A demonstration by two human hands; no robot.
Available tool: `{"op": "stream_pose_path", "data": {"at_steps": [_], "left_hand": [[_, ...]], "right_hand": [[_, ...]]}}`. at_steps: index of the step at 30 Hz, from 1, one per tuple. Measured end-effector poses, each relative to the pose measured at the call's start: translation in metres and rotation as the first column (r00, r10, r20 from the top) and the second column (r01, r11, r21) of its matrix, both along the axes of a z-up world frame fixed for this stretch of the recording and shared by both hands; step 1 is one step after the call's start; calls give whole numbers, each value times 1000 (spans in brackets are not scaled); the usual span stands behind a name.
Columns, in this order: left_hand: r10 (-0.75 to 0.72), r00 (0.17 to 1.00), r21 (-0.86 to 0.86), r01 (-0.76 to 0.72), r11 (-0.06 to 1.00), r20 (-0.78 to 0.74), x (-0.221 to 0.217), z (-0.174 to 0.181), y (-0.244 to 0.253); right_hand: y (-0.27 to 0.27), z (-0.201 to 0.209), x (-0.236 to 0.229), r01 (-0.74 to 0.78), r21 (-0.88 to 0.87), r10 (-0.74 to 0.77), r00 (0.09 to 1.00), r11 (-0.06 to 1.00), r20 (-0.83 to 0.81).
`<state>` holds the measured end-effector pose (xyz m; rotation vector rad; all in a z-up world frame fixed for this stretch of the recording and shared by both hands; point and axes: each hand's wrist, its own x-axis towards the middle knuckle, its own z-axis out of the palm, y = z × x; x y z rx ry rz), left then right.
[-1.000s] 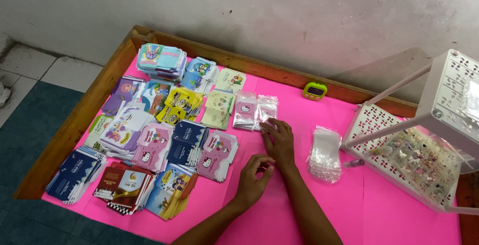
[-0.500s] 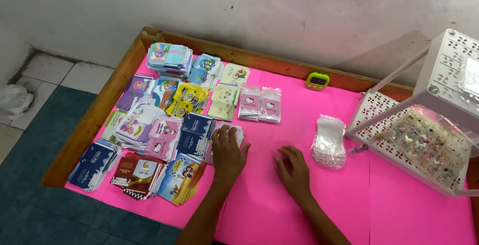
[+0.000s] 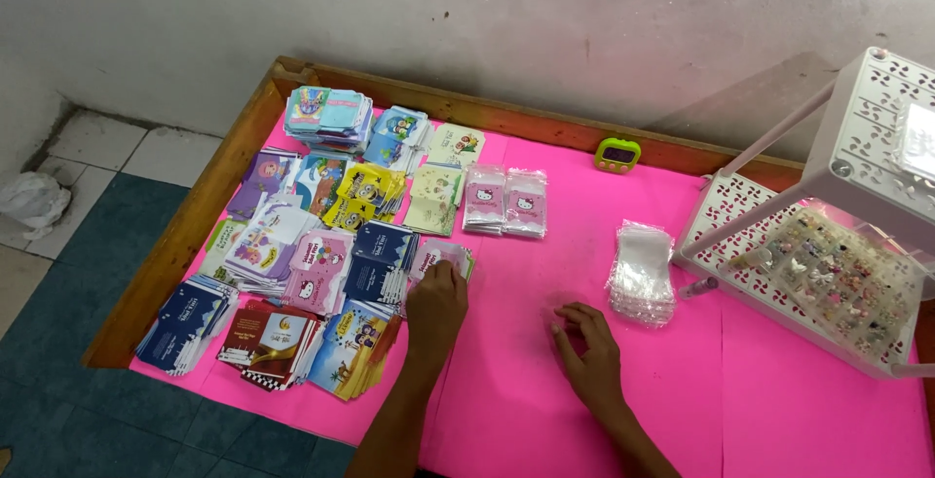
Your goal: Packing individual decorative cards into small plastic sleeves one by one.
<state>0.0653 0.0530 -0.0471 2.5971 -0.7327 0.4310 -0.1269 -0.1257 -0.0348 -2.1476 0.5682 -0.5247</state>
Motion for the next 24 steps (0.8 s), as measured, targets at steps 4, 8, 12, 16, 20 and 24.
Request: {"op": "stream_pose_path", "data": {"at_steps": [4,8,12,16,20,24], "left_hand": [[-22,997,-83,15,996,-77,8,-2,5],[-24,973,-212,-26,977,-229,9,12,8],[32,855,-248,-186,951,-518,7,39,12],[12,786,-278,-233,932,-618,7,51,16],[-9,787,-288,-215,933,-617,7,50,17],[-19,792,-297,-206,932,-610,5,54,16]], "right_hand": [[1,4,0,3,12,-3,1000,1000,30],[0,2,1,21,51,-20,1000,999,-9],[0,0,0,8,41,-9,1000,999,24],[0,3,0,11,40,-12,1000,999,19],[1,3,0,1,27,-2,1000,1000,22],[1,3,0,11,33,-12,1000,999,10]]}}
